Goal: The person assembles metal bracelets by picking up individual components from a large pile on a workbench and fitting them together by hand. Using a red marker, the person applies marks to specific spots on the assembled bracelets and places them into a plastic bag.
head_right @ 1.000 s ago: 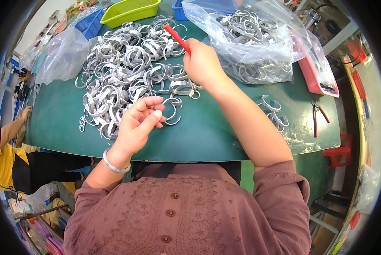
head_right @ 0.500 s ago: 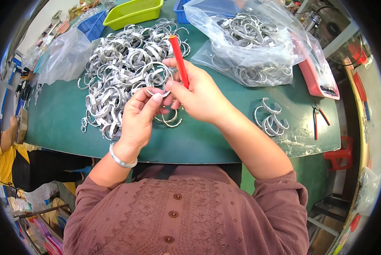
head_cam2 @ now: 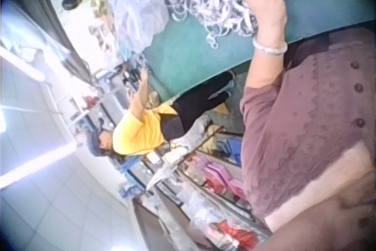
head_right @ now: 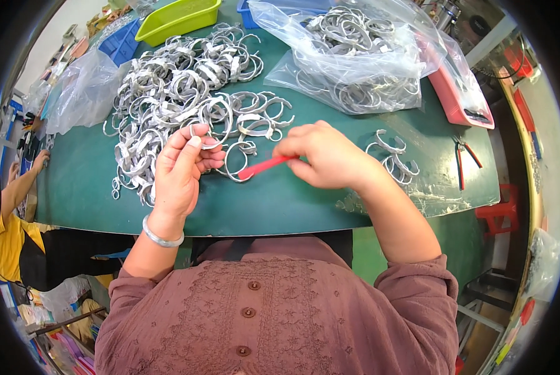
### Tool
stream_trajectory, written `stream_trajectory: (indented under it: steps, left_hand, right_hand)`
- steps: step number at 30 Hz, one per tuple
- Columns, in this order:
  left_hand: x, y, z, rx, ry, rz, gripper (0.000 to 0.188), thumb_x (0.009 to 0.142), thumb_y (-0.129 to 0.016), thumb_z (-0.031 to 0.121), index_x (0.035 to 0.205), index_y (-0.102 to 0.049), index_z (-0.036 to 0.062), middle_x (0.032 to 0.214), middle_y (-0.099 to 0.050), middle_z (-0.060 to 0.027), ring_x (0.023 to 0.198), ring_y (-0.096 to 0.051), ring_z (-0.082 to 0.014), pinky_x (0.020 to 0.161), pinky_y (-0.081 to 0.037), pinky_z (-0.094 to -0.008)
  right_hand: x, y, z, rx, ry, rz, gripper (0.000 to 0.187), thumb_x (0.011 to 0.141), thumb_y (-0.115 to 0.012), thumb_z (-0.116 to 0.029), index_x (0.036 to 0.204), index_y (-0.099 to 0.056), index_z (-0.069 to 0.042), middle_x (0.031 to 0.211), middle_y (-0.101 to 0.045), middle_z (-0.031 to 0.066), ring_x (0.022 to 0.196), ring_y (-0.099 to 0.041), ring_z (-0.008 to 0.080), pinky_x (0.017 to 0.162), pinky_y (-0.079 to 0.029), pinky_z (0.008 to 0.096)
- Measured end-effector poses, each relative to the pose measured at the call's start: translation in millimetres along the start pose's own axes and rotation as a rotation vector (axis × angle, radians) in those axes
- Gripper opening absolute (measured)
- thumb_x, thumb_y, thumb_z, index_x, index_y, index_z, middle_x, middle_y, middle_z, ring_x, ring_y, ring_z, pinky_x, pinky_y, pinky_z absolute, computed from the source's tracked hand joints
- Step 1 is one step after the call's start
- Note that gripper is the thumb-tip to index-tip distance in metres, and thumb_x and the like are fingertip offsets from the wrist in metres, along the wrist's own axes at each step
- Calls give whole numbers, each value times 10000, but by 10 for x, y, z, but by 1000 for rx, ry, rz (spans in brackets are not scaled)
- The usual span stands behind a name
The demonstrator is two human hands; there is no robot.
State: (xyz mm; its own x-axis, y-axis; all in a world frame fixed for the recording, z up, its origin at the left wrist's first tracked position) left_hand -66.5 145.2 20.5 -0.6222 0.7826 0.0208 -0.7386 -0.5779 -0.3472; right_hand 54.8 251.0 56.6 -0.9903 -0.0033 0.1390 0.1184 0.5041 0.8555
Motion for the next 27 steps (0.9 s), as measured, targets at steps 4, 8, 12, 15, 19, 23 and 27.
stream_trajectory:
  steps: [4, 8, 12, 15, 19, 23, 27]
  left_hand:
    - [-18, -20, -30, 35, 39, -12, 229, 899, -431, 124, 1075, -501, -3, 848, -581, -73, 725, -586, -165, 665, -487, -274]
    - [-43, -59, -49, 65, 55, -33, 237, 900, -426, 125, 1082, -504, -6, 839, -579, -59, 715, -579, -152, 650, -472, -259]
    - [-52, -82, -70, 82, 72, -49, 242, 902, -425, 131, 1082, -511, -5, 828, -579, -46, 704, -572, -138, 642, -464, -247]
    - [-56, -131, -101, 119, 86, -85, 253, 901, -427, 134, 1097, -509, -4, 819, -578, -39, 698, -566, -128, 634, -458, -235]
    - [-77, -260, -118, 146, 119, -161, 270, 902, -434, 146, 1113, -503, -8, 808, -574, -35, 688, -556, -116, 620, -449, -224]
    - [-86, -330, -126, 183, 107, -238, 284, 905, -438, 158, 1124, -501, -11, 801, -569, -31, 672, -543, -106, 610, -441, -219]
    - [-80, -294, -148, 176, 115, -228, 287, 910, -427, 164, 1124, -502, -12, 802, -567, -31, 673, -538, -105, 615, -439, -221]
  right_hand:
    - [-58, -127, -68, -194, 69, -34, 165, 661, -555, -31, 782, -633, -112, 788, -526, 35, 886, -498, 218, 956, -282, 450]
    - [-83, -156, -52, -306, 107, 15, 175, 657, -542, 0, 773, -637, -91, 909, -533, 62, 989, -473, 258, 1000, -259, 463]
    - [-156, -124, 81, -316, 78, 67, 244, 639, -548, 20, 850, -628, -75, 1038, -522, 95, 1073, -433, 304, 984, -293, 437]
    - [-181, -17, 76, -284, 71, 155, 312, 650, -553, 34, 940, -601, -69, 1018, -540, 104, 1053, -451, 316, 936, -347, 402]
    - [-80, 188, 215, 259, -95, 295, 264, 788, -509, -19, 1047, -558, -32, 939, -580, 82, 866, -545, 213, 744, -440, 311]
    - [25, 7, 293, 837, -291, 222, 272, 881, -465, -138, 1092, -529, 21, 882, -607, 50, 699, -534, 72, 606, -428, 207]
    - [52, -82, 278, 984, -309, 219, 257, 861, -495, -122, 1066, -540, 27, 815, -612, 36, 631, -534, 65, 556, -430, 197]
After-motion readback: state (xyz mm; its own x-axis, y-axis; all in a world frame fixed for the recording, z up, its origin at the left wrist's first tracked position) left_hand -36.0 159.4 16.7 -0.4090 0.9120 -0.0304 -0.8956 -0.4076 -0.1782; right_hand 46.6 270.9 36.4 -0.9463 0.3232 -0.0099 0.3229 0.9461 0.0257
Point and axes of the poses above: each hand's wrist, its own x-axis towards the middle knuckle, its own y-axis out of the back of the hand, z = x × y, the point moved 10 cm from there along x, towards the middle knuckle
